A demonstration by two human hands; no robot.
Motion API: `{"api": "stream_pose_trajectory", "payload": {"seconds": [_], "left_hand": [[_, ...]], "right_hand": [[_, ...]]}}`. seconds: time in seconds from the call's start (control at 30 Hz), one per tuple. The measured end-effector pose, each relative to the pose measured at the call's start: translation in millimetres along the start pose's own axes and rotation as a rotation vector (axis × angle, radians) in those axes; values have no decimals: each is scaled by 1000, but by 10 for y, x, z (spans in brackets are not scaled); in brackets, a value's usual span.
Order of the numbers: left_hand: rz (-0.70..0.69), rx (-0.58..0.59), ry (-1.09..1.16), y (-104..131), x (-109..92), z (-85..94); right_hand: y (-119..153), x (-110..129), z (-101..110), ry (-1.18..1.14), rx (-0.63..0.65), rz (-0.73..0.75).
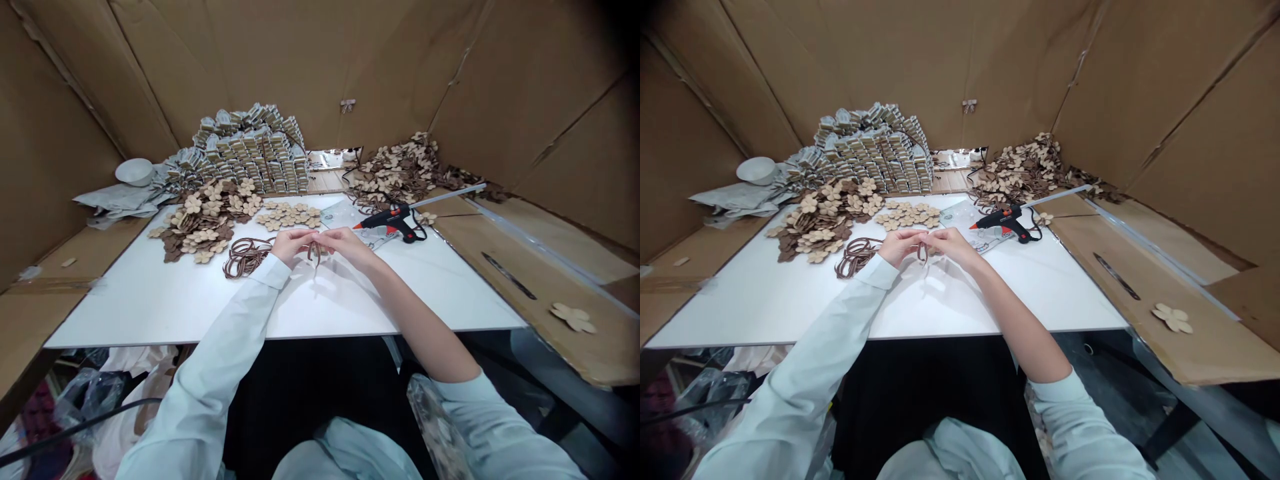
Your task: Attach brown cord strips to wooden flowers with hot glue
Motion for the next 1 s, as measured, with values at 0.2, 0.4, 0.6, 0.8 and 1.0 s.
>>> {"api": "stream_pose_trajectory", "payload": {"seconds": [0.2, 0.4, 0.6, 0.8, 1.0], "left_hand": [[-25, -89, -33, -81, 65, 105], [-42, -169, 50, -60, 21, 141], [-67, -255, 207, -35, -28, 185], [-86, -245, 196, -30, -26, 165], [-115, -252, 184, -3, -63, 136]], "right_hand": [[9, -59, -32, 221, -30, 69], [23, -131, -103, 225, 24, 9], [81, -146, -192, -56, 146, -217], [83, -167, -208, -143, 208, -235], [91, -181, -199, -106, 254, -232]]}}
Point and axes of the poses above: each hand's wrist, its own y-axis away from the middle knuckle, its own z-axis out of the back of the hand, x = y × z, the point moved 5 cm from there along -y, towards the middle knuckle, and after that the axes turned 7 degrees about z, right-handed, at the moved point
